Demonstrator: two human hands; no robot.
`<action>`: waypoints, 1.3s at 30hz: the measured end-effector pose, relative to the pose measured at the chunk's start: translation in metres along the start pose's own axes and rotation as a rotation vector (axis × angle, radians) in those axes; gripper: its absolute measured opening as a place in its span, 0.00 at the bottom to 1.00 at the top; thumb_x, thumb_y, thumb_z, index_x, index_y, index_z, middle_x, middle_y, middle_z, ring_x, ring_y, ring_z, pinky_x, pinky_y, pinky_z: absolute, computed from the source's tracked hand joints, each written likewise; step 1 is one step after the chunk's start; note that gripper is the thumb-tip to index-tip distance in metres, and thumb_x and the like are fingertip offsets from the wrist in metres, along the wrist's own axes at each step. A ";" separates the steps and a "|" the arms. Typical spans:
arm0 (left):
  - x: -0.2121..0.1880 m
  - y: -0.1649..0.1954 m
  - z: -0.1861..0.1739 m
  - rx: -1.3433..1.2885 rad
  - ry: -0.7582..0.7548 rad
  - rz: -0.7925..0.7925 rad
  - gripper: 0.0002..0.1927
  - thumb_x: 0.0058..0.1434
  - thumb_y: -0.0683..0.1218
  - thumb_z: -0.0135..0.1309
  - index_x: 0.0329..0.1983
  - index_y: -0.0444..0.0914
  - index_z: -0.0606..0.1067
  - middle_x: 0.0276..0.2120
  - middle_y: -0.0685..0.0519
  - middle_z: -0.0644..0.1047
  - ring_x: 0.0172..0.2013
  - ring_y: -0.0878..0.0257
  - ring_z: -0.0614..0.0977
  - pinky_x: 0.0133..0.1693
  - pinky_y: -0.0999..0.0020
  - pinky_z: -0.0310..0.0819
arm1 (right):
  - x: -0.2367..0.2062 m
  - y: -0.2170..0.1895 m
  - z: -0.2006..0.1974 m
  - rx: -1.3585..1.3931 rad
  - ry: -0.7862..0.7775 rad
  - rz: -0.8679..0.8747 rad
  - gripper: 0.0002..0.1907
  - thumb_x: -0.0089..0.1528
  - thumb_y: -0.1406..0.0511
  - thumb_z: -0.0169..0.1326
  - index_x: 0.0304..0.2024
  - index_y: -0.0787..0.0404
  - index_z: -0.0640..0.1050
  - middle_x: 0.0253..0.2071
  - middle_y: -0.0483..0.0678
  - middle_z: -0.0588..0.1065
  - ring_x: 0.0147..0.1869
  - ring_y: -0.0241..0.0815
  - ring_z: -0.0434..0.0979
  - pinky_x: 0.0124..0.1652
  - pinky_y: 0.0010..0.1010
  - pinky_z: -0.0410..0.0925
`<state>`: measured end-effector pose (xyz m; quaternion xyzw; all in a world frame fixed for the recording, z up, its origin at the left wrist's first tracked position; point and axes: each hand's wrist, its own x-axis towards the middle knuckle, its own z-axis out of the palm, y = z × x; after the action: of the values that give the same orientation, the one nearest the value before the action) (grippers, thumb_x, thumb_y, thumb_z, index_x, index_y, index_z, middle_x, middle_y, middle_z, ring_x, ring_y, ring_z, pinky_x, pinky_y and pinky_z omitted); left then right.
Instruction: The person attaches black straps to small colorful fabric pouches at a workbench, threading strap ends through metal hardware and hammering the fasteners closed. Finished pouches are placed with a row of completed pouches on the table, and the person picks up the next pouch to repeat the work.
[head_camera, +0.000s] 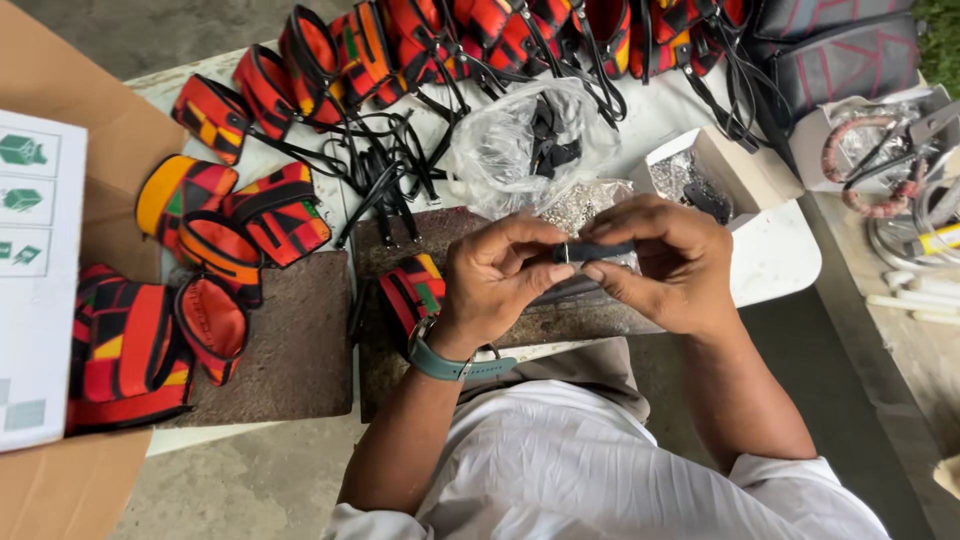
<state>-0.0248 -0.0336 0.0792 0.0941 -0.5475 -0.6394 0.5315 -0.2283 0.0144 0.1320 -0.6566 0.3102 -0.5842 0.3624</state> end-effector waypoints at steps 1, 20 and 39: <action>-0.004 0.004 -0.001 0.023 -0.019 0.012 0.14 0.67 0.31 0.61 0.54 0.30 0.75 0.48 0.50 0.79 0.51 0.64 0.82 0.57 0.68 0.79 | -0.002 0.001 0.001 -0.045 -0.016 -0.020 0.13 0.58 0.76 0.67 0.44 0.68 0.78 0.47 0.55 0.79 0.49 0.41 0.81 0.49 0.28 0.74; -0.067 0.029 0.024 0.115 -0.022 -0.052 0.14 0.63 0.31 0.63 0.51 0.31 0.76 0.48 0.49 0.79 0.51 0.63 0.82 0.57 0.64 0.81 | -0.049 0.013 0.009 -0.005 -0.123 -0.171 0.08 0.56 0.74 0.67 0.36 0.67 0.79 0.38 0.56 0.79 0.40 0.42 0.82 0.40 0.27 0.75; -0.081 0.033 0.008 0.534 0.061 -0.186 0.15 0.56 0.34 0.70 0.46 0.32 0.81 0.45 0.48 0.81 0.30 0.70 0.69 0.32 0.77 0.62 | -0.045 -0.001 0.030 0.013 -0.163 -0.067 0.09 0.57 0.77 0.67 0.40 0.68 0.82 0.43 0.58 0.81 0.44 0.43 0.85 0.44 0.27 0.78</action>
<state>0.0230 0.0400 0.0711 0.3000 -0.6693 -0.5155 0.4430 -0.2038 0.0562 0.1071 -0.7096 0.2540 -0.5425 0.3709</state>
